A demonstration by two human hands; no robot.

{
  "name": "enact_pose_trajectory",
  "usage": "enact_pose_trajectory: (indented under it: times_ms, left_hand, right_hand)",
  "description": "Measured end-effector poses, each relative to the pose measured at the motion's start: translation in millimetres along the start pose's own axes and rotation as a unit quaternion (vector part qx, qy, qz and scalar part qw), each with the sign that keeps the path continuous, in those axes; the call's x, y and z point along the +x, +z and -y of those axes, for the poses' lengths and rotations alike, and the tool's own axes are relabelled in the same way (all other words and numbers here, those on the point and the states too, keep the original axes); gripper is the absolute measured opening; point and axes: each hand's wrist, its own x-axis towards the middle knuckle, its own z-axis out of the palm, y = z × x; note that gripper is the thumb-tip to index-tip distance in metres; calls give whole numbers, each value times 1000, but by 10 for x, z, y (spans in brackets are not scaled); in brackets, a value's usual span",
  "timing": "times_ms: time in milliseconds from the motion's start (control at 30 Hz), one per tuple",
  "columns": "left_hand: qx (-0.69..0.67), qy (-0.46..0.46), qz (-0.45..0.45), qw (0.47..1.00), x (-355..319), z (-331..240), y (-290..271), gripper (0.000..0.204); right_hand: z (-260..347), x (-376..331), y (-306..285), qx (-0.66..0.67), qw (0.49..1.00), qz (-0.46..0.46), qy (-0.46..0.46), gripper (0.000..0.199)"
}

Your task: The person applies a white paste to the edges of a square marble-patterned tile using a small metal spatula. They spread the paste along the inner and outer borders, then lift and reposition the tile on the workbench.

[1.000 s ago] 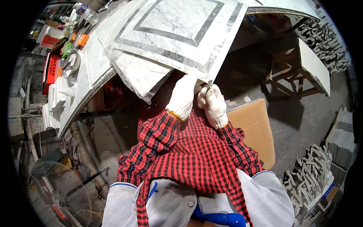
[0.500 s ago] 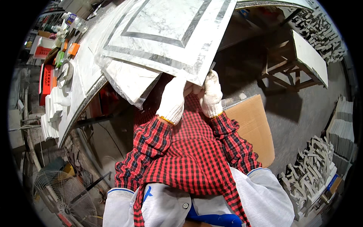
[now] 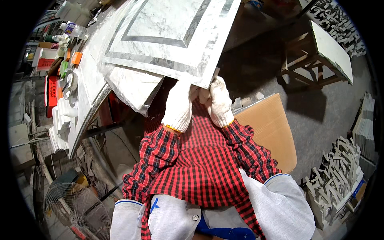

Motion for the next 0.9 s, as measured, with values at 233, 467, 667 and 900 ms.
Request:
enact_pose_trajectory:
  times_ms: [233,467,667,900]
  left_hand:
    - [-9,-5,-24,1000,-10,-7,36,49]
    - [35,-47,-84,995,29,66,-97,48]
    - [-23,-17,-29,999,35,65,-48,52]
    - [-135,-75,19,988,-16,-7,5,47]
  right_hand:
    - [64,-177,68,94,991,71,62,24]
    - [278,-315,224,-5,987,151,60,22]
    - [391,-353,5,56,981,168,72,32]
    - [511,-360,-153,98,994,9,46,24]
